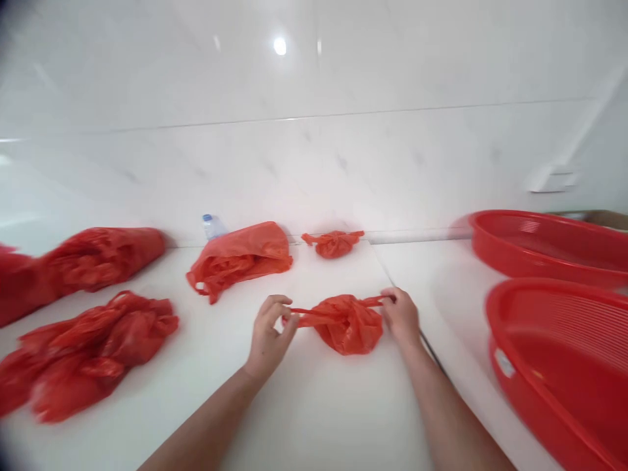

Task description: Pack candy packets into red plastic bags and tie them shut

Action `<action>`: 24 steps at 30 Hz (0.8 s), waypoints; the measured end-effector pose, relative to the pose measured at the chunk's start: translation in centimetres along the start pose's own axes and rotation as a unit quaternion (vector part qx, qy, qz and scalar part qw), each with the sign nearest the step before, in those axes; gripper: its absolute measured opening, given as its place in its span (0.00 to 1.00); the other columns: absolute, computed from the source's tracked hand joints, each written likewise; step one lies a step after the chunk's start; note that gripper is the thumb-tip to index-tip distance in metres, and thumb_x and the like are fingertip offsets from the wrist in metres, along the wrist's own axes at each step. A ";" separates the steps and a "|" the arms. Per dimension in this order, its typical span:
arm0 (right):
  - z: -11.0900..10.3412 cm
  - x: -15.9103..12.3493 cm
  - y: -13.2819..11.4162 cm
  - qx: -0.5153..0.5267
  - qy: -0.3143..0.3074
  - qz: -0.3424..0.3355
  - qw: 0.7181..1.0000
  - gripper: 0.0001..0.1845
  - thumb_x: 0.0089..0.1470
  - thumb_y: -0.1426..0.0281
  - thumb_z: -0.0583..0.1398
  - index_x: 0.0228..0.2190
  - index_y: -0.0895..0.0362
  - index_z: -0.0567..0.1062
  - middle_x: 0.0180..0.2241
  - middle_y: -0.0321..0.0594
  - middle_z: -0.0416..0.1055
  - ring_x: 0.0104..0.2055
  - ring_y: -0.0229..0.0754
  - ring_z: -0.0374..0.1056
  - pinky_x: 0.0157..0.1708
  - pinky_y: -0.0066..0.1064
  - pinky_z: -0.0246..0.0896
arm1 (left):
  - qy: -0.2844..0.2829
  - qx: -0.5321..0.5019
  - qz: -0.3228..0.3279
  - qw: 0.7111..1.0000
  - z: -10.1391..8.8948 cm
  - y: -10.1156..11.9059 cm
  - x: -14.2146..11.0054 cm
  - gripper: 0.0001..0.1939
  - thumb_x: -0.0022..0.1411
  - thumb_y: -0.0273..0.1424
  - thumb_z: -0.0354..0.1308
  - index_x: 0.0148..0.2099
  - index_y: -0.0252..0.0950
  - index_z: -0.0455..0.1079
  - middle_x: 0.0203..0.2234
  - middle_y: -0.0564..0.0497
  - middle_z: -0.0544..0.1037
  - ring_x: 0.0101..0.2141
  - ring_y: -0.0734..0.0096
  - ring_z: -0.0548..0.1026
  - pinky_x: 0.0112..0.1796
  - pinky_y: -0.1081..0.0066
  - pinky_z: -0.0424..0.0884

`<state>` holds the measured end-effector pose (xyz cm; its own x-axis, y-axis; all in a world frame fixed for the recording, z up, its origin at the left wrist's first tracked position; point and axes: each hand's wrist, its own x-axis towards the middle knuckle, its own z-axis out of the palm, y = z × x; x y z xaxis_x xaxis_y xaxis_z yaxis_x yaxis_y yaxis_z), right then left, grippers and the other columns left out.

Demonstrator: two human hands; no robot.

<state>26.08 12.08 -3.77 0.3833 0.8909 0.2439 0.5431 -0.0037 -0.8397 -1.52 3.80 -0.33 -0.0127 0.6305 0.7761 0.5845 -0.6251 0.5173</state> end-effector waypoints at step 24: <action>4.3 -3.0 -2.4 0.018 -0.267 -0.052 0.962 0.21 0.44 0.49 0.56 0.34 0.47 0.77 0.42 0.37 0.76 0.48 0.52 0.68 0.45 0.40 0.63 | -0.211 0.218 -0.084 0.949 -5.9 -3.2 -2.4 0.19 0.47 0.19 0.52 0.40 0.41 0.71 0.32 0.51 0.75 0.34 0.66 0.72 0.39 0.66 0.67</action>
<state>20.44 11.41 -4.62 -0.1167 0.9918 0.0518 0.5271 0.1060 -0.8432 -8.11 1.58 -1.74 0.1363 0.8902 0.4347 0.8848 -0.3068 0.3508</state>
